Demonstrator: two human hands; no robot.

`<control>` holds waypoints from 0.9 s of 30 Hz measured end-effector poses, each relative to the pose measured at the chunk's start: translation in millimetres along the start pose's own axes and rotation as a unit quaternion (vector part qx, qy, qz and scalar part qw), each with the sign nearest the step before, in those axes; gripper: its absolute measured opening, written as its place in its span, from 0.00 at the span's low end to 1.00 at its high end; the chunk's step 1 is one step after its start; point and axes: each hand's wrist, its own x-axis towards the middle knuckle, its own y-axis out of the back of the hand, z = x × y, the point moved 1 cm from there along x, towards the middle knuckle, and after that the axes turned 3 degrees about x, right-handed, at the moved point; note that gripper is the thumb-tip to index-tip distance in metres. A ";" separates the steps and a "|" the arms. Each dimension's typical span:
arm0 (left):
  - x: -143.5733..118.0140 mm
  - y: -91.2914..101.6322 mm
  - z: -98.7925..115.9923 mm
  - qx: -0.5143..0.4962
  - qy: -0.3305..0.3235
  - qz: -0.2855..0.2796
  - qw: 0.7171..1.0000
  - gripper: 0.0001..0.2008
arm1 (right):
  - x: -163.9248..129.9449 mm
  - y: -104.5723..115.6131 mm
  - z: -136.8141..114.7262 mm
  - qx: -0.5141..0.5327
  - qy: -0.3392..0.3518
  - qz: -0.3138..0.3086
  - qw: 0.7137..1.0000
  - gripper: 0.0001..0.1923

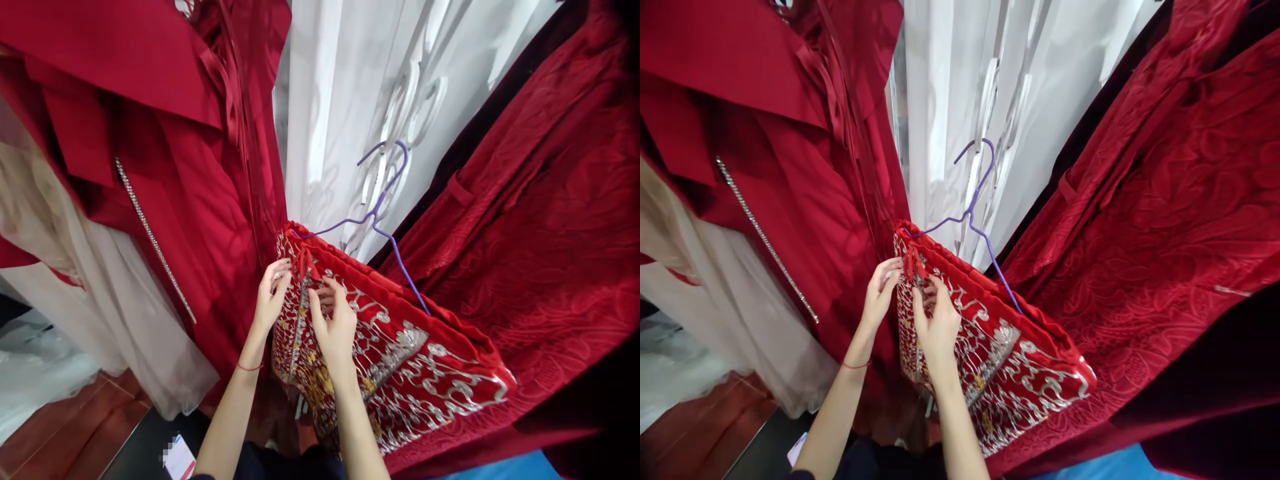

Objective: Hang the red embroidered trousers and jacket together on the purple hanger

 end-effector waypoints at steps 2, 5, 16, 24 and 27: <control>9.8 -2.7 0.9 -0.026 0.010 -0.043 0.999 0.20 | 12.5 -8.4 -6.8 -0.045 -0.003 0.041 0.998 0.22; 14.7 -4.4 -2.2 -0.059 0.049 -0.057 0.995 0.18 | 22.4 -14.1 -10.1 -0.090 0.024 0.050 0.994 0.16; 32.2 -13.7 -7.3 -0.155 0.113 -0.167 0.967 0.22 | 35.1 -18.5 -1.2 -0.147 0.052 0.030 0.987 0.16; 37.1 0.8 -11.5 -0.036 0.042 -0.046 0.997 0.18 | 26.2 0.1 -15.1 -0.061 0.075 0.044 0.994 0.12; 43.2 14.3 -18.2 -0.034 0.023 0.079 0.996 0.16 | 19.7 20.5 -19.1 -0.018 0.137 0.208 0.968 0.12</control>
